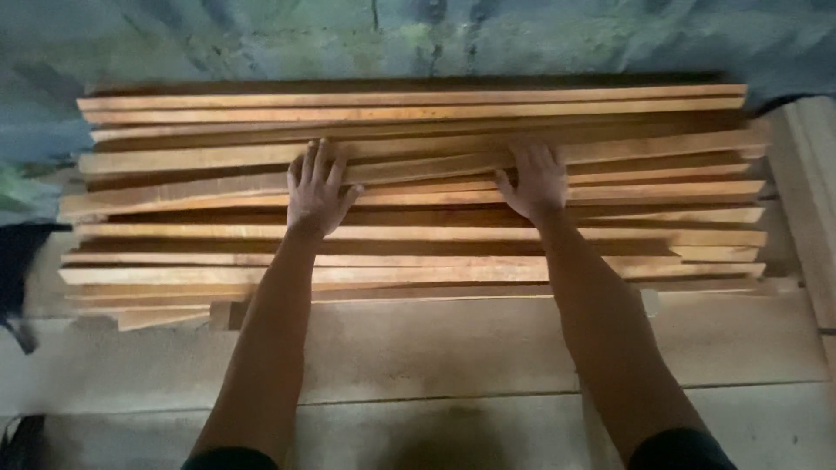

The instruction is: Sorting and placing wooden planks onto a wooden jig or holder on a workbench.

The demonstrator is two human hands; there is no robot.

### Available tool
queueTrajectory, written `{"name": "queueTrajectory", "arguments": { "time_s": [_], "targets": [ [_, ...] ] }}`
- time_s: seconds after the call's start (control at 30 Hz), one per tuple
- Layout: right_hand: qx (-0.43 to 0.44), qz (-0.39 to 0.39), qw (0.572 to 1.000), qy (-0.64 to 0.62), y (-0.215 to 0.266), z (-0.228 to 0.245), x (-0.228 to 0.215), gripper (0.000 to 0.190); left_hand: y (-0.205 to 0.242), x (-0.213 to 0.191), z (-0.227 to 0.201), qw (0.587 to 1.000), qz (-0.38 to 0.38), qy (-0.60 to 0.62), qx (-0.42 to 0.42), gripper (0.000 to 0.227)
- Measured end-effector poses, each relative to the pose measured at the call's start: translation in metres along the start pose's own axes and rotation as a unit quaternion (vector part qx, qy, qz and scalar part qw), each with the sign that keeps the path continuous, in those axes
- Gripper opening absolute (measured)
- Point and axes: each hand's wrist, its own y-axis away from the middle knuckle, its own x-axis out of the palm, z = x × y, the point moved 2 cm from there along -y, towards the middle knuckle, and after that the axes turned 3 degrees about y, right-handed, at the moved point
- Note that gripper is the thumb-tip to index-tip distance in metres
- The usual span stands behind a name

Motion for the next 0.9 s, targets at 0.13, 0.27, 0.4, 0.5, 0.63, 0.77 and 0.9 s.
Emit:
{"name": "queueTrajectory", "arguments": {
  "time_s": [0.13, 0.27, 0.4, 0.5, 0.63, 0.77, 0.9],
  "targets": [
    [0.045, 0.138, 0.989, 0.037, 0.012, -0.009, 0.018, 0.069, 0.013, 0.009, 0.0, 0.994, -0.096, 0.018, 0.047, 0.064],
    [0.031, 0.085, 0.996, -0.006, 0.009, 0.001, -0.011, 0.063, 0.009, 0.019, 0.007, 0.989, -0.124, -0.036, 0.067, 0.07],
    [0.043, 0.074, 0.996, -0.039, 0.006, -0.003, -0.017, 0.061, 0.009, 0.02, 0.012, 0.981, -0.15, -0.081, 0.087, 0.057],
    [-0.003, 0.044, 0.993, -0.112, 0.01, -0.008, -0.023, 0.053, 0.014, 0.013, 0.013, 0.974, -0.161, -0.133, 0.092, 0.07],
    [-0.054, 0.07, 0.996, -0.004, 0.025, -0.028, -0.008, 0.053, 0.026, -0.006, 0.005, 0.974, -0.162, -0.115, 0.106, 0.064],
    [-0.05, 0.061, 0.996, 0.03, 0.034, -0.02, -0.026, 0.056, 0.032, -0.007, 0.013, 0.966, -0.187, -0.136, 0.118, 0.075],
    [-0.014, 0.071, 0.997, -0.008, 0.038, -0.016, -0.045, 0.046, 0.031, -0.013, 0.011, 0.959, -0.226, -0.123, 0.121, 0.036]
  ]
}}
